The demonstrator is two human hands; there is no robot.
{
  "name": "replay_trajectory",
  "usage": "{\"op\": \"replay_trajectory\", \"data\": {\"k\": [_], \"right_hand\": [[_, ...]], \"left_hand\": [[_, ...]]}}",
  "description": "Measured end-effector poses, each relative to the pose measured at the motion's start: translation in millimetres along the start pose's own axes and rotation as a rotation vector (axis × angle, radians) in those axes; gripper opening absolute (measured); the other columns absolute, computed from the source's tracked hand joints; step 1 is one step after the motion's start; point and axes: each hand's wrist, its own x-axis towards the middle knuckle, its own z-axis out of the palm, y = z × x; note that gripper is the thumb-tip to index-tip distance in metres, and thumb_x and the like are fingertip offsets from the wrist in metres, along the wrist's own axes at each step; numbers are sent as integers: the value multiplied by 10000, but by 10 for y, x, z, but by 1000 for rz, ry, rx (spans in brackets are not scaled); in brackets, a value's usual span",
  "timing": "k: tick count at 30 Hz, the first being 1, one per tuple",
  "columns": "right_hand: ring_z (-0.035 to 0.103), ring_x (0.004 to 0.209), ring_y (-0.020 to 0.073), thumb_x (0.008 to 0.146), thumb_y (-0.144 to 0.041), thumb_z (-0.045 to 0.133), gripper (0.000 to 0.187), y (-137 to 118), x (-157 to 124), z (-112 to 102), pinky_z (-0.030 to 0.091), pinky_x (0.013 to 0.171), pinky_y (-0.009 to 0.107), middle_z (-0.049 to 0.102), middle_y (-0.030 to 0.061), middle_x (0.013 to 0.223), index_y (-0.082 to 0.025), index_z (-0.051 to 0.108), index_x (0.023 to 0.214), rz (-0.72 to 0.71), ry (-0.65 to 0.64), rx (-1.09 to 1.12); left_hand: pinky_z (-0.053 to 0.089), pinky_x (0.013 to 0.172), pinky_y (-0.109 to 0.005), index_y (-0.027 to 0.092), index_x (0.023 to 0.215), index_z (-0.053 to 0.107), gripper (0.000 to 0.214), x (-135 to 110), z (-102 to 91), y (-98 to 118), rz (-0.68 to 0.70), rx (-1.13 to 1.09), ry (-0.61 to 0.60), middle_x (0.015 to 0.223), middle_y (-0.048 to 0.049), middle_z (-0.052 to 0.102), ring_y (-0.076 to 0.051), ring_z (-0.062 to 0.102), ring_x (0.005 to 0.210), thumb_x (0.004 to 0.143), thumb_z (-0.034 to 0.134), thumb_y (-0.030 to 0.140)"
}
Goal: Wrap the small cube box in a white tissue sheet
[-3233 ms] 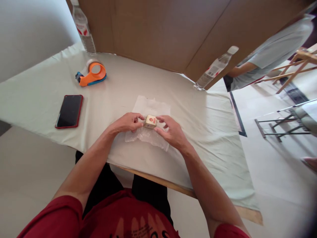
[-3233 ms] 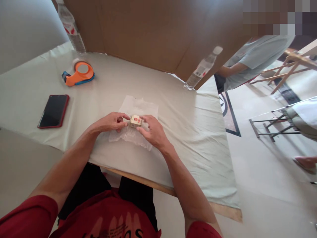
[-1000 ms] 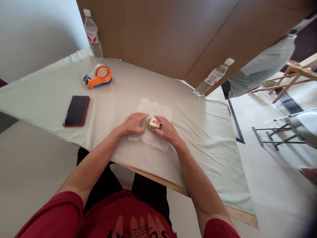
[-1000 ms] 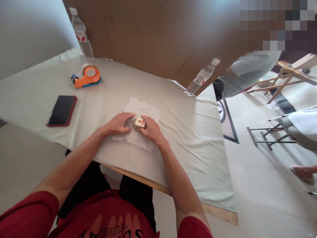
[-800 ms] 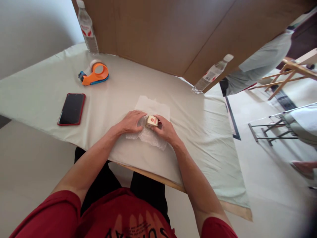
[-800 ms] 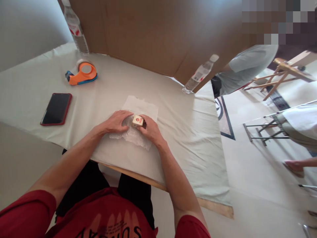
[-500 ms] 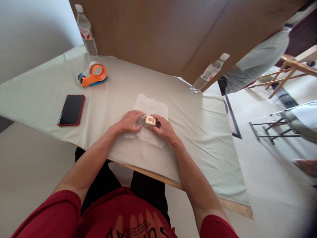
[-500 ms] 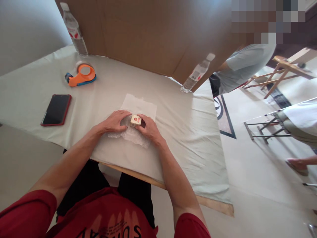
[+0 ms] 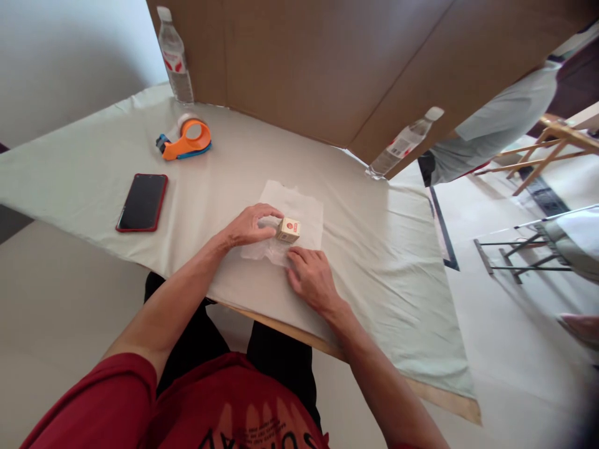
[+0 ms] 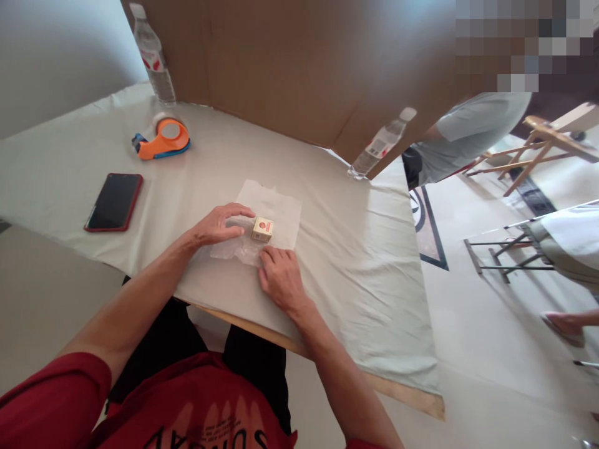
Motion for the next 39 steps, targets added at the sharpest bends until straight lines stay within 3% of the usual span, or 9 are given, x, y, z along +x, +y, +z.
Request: {"op": "replay_trajectory", "data": {"k": [4, 8, 12, 15, 19, 25, 30, 39], "right_hand": [[675, 872, 261, 961, -184, 469, 236, 55, 119, -5, 466, 835, 434, 764, 112, 1006, -208, 701, 926, 72, 109, -11], [667, 1002, 272, 928, -234, 530, 170, 184, 349, -146, 473, 884, 425, 730, 129, 1112, -205, 678, 850, 162, 212, 59], [650, 1120, 272, 852, -251, 571, 101, 372, 547, -155, 491, 930, 403, 697, 149, 1216, -200, 650, 815, 243, 203, 307], [684, 1013, 253, 811, -305, 601, 111, 467, 628, -95, 507, 877, 386, 739, 113, 1128, -209, 637, 767, 336, 136, 535], [696, 927, 227, 780, -338, 629, 140, 455, 619, -33, 502, 883, 376, 767, 79, 1024, -211, 652, 724, 405, 152, 721], [688, 871, 198, 778, -348, 665, 157, 328, 498, -20, 501, 849, 347, 768, 65, 976, -205, 648, 714, 433, 165, 814], [664, 824, 179, 768, -361, 678, 180, 293, 448, 6, 497, 779, 319, 765, 76, 1006, -199, 621, 716, 509, 208, 941], [625, 762, 158, 745, -354, 657, 170, 285, 464, 53, 480, 734, 302, 746, 61, 933, -193, 623, 704, 546, 223, 947]], "left_hand": [[435, 1092, -409, 191, 1069, 713, 325, -37, -59, 78, 44, -129, -56, 1204, -89, 714, -270, 618, 1207, 805, 656, 372], [433, 1076, -433, 204, 1040, 716, 414, -16, -37, 14, 131, -21, -83, 1182, -98, 701, -277, 614, 1175, 751, 751, 499], [496, 974, -397, 195, 912, 709, 248, 23, 68, -84, 124, 43, -12, 1124, -93, 707, -248, 640, 1091, 770, 716, 398], [527, 849, -316, 180, 799, 679, 147, 30, 151, -85, 26, -79, 90, 1182, -107, 705, -225, 654, 1097, 805, 628, 318], [517, 856, -313, 164, 721, 639, 157, 25, 196, -7, -85, -220, 110, 1278, -127, 694, -241, 662, 1127, 776, 633, 311], [484, 752, -271, 153, 706, 612, 210, 28, 188, 33, -164, -334, 67, 1019, -99, 753, -176, 675, 862, 750, 620, 359], [441, 678, -239, 155, 659, 576, 198, 30, 211, 21, -189, -392, 64, 985, -90, 740, -141, 628, 788, 711, 623, 340], [418, 655, -229, 152, 627, 560, 173, 30, 207, 55, -235, -427, 60, 960, -85, 726, -127, 606, 751, 678, 628, 302]]}}
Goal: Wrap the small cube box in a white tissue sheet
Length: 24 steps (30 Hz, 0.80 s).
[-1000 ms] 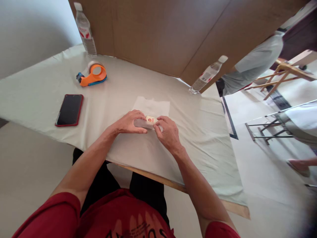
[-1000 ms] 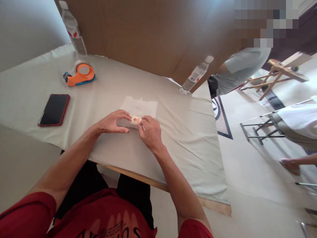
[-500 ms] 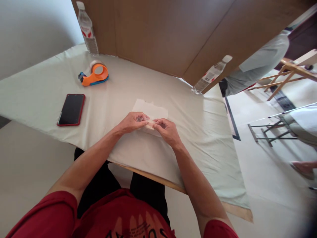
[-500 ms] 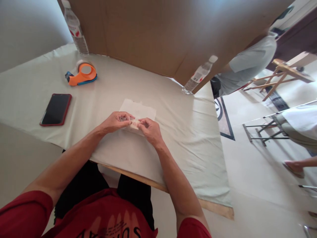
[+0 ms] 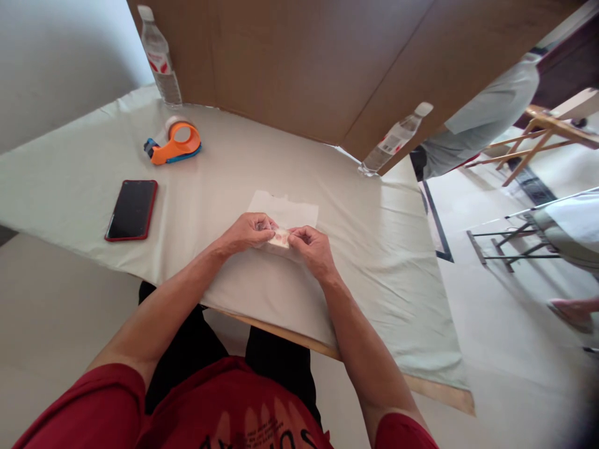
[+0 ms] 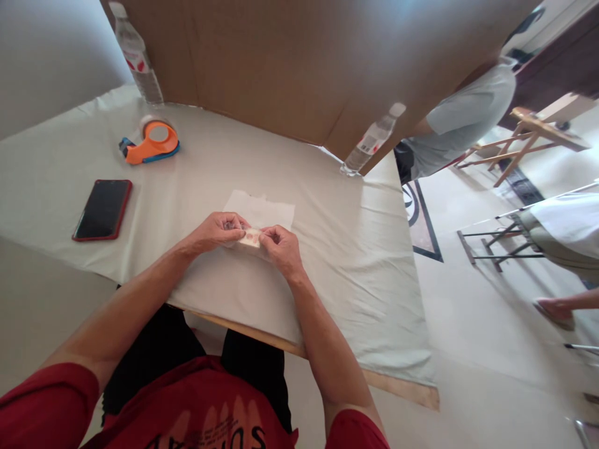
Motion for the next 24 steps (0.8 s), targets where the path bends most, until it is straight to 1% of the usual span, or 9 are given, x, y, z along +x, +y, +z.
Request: {"op": "replay_trajectory", "data": {"k": [3, 5, 8, 11, 14, 16, 18, 22, 24], "right_hand": [[593, 693, 156, 754, -377, 653, 183, 40, 21, -29, 465, 666, 293, 711, 33, 801, -198, 626, 727, 21, -18, -54], [591, 685, 169, 776, -399, 645, 194, 58, 28, -60, 470, 662, 305, 689, 20, 752, -205, 638, 774, -7, -26, -147], [638, 886, 226, 825, -366, 635, 173, 21, -11, -74, 484, 819, 373, 728, 67, 942, -212, 667, 897, -245, 92, -402], [606, 1052, 258, 893, -274, 610, 126, -94, -121, -4, 403, 944, 424, 724, 98, 1109, -215, 691, 969, -543, 237, -702], [598, 1002, 234, 948, -210, 562, 144, -199, -239, 112, 343, 940, 411, 747, 66, 1039, -215, 703, 979, -702, 153, -880], [591, 959, 222, 967, -194, 534, 169, -223, -281, 170, 323, 920, 400, 754, 61, 1019, -198, 699, 1000, -722, 58, -939], [581, 952, 224, 981, -201, 512, 189, -217, -290, 193, 309, 911, 399, 751, 76, 1049, -180, 692, 1032, -689, -10, -977], [554, 982, 241, 993, -221, 488, 210, -202, -270, 179, 284, 912, 402, 729, 92, 1093, -192, 678, 1076, -615, -76, -1021], [535, 974, 244, 992, -241, 499, 208, -211, -268, 178, 278, 893, 399, 715, 89, 1103, -209, 669, 1108, -606, -84, -1038]], "left_hand": [[416, 642, -226, 151, 630, 563, 168, -11, 7, 13, -18, -8, -4, 960, -85, 724, -125, 599, 743, 671, 631, 299], [415, 636, -226, 151, 631, 566, 172, -17, 12, 17, -19, -1, -2, 959, -83, 724, -125, 596, 741, 668, 639, 302], [429, 660, -235, 154, 632, 570, 188, -21, 12, 16, 8, 31, 0, 949, -79, 725, -133, 599, 757, 679, 651, 318], [443, 700, -250, 157, 636, 570, 200, -18, 11, 4, 43, 73, -1, 938, -79, 723, -141, 602, 779, 699, 652, 328], [445, 725, -261, 164, 633, 553, 217, -12, 19, -7, 75, 97, 3, 911, -75, 714, -149, 606, 794, 709, 653, 341], [449, 748, -265, 167, 632, 539, 228, -11, 27, -2, 83, 93, 7, 908, -72, 707, -152, 614, 812, 709, 656, 346], [446, 732, -259, 167, 639, 540, 233, -18, 20, 21, 63, 97, 9, 878, -60, 694, -145, 606, 790, 710, 658, 355], [400, 630, -240, 165, 733, 627, 227, -76, -95, 107, -27, 206, -17, 723, 0, 621, -123, 526, 670, 724, 665, 389], [402, 650, -238, 169, 783, 656, 219, -117, -187, 141, -25, 274, -2, 729, 13, 611, -123, 518, 689, 716, 683, 376]]}}
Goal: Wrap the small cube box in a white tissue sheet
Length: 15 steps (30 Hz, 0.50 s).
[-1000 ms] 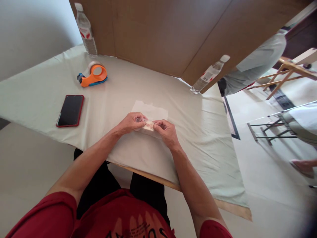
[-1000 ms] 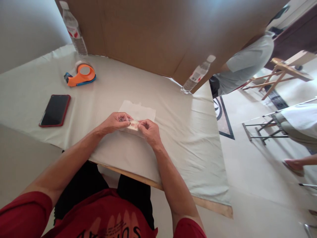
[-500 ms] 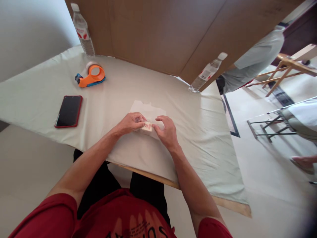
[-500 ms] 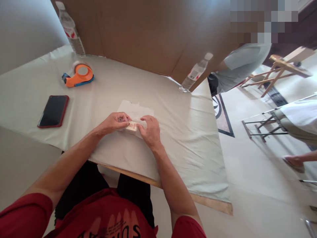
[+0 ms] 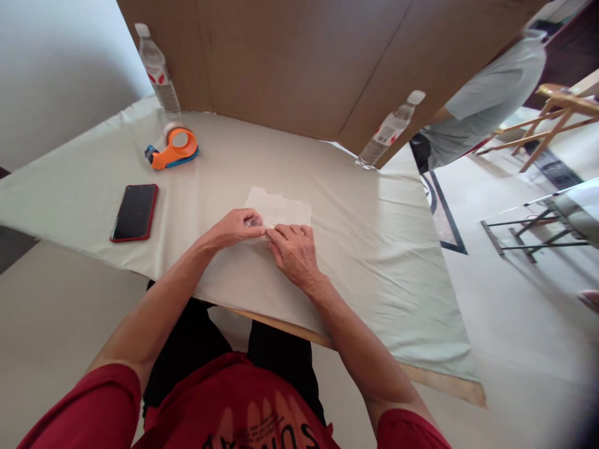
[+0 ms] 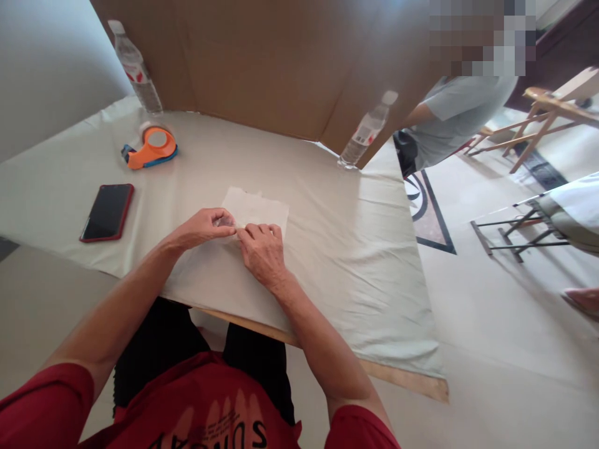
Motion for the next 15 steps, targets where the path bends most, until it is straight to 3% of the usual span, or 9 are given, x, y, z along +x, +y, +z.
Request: {"op": "replay_trajectory", "data": {"k": [3, 8, 12, 15], "right_hand": [[506, 966, 246, 986, -275, 526, 213, -27, 11, -8, 268, 862, 397, 691, 88, 1112, -233, 654, 1151, -6, -17, -23], [475, 944, 247, 999, -266, 494, 223, -69, 38, 10, 253, 832, 401, 663, 94, 1083, -240, 655, 1152, -1, -29, -77], [467, 928, 245, 997, -262, 499, 196, -70, 58, 43, 248, 825, 403, 658, 93, 1061, -237, 672, 1084, -1, -16, -92], [462, 910, 243, 986, -244, 510, 179, -61, 66, 65, 246, 820, 404, 660, 93, 1033, -233, 678, 1049, -7, -2, -98]], "left_hand": [[385, 628, -236, 164, 789, 640, 205, -42, -89, -30, -57, 11, 49, 701, 24, 584, -116, 492, 655, 717, 645, 356], [388, 629, -251, 175, 745, 607, 149, -42, -37, -110, -126, 224, 162, 671, 22, 562, -131, 484, 642, 709, 602, 319], [430, 684, -283, 177, 856, 634, 292, -66, -78, -151, -211, 393, 293, 800, -42, 659, -182, 573, 737, 695, 690, 414], [435, 613, -278, 167, 939, 631, 390, -87, -171, -172, -328, 343, 268, 730, -43, 669, -191, 614, 663, 665, 735, 424]]}}
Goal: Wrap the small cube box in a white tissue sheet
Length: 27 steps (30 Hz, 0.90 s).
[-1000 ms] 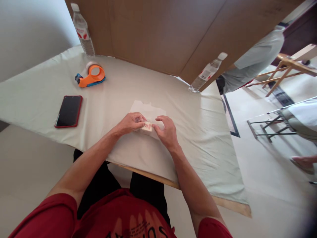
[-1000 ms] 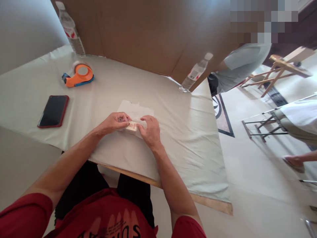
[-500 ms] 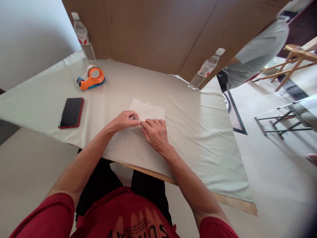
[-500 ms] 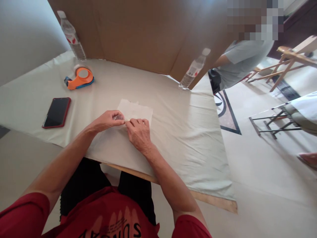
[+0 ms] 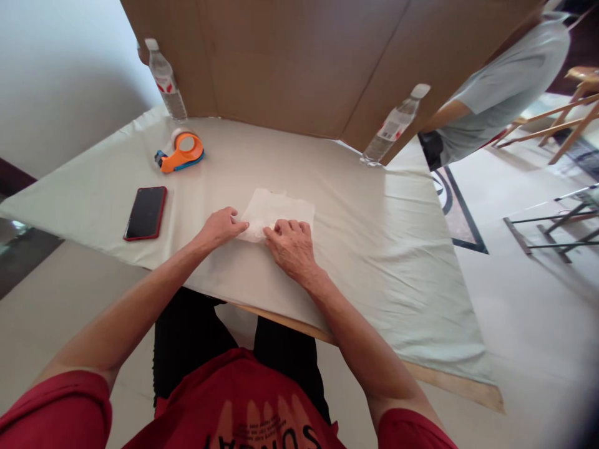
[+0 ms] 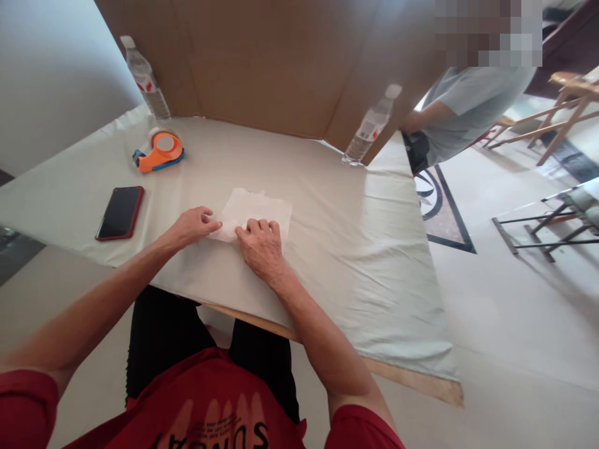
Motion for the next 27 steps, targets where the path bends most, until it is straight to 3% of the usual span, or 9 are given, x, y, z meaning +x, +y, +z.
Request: {"op": "replay_trajectory", "data": {"k": [3, 6, 10, 13, 20, 27], "right_hand": [[459, 901, 242, 983, -236, 510, 177, 6, 3, 9, 245, 817, 405, 659, 92, 1019, -233, 681, 1030, -4, 4, 5], [464, 911, 243, 987, -236, 503, 184, 2, 7, 3, 245, 827, 407, 658, 90, 1028, -234, 681, 1033, -2, -2, 5], [468, 926, 249, 986, -244, 511, 175, -16, 30, -10, 244, 836, 412, 653, 100, 1043, -227, 681, 1024, 4, -30, 2], [475, 922, 249, 994, -241, 491, 193, -22, 49, -5, 243, 844, 415, 656, 101, 1027, -229, 681, 1027, 3, -39, -12], [535, 958, 255, 986, -233, 487, 217, 10, 21, -14, 248, 918, 428, 693, 101, 1057, -201, 628, 1147, -20, 7, 37], [596, 992, 277, 882, -256, 590, 305, 54, 21, -76, 266, 964, 412, 740, 131, 1084, -141, 594, 1164, 68, 3, 240]], "left_hand": [[407, 502, -272, 175, 932, 618, 398, 19, -26, 9, -122, -89, -126, 586, -5, 622, -195, 612, 526, 649, 752, 422], [375, 454, -263, 199, 752, 596, 244, 23, 16, 82, -208, -149, -155, 498, 22, 551, -167, 553, 454, 654, 745, 366], [344, 420, -204, 192, 585, 541, 175, -10, 80, 219, -168, -372, -153, 493, 29, 507, -95, 460, 453, 649, 694, 248], [408, 441, -196, 187, 604, 546, 153, -47, 111, 339, -135, -508, -170, 552, 18, 541, -102, 510, 520, 615, 693, 229], [476, 487, -230, 185, 628, 515, 134, -67, 187, 533, -257, -730, -262, 553, 10, 552, -104, 530, 520, 638, 648, 169], [469, 510, -234, 174, 624, 549, 104, -73, 175, 602, -183, -644, -341, 554, 8, 569, -101, 535, 514, 659, 647, 164]]}}
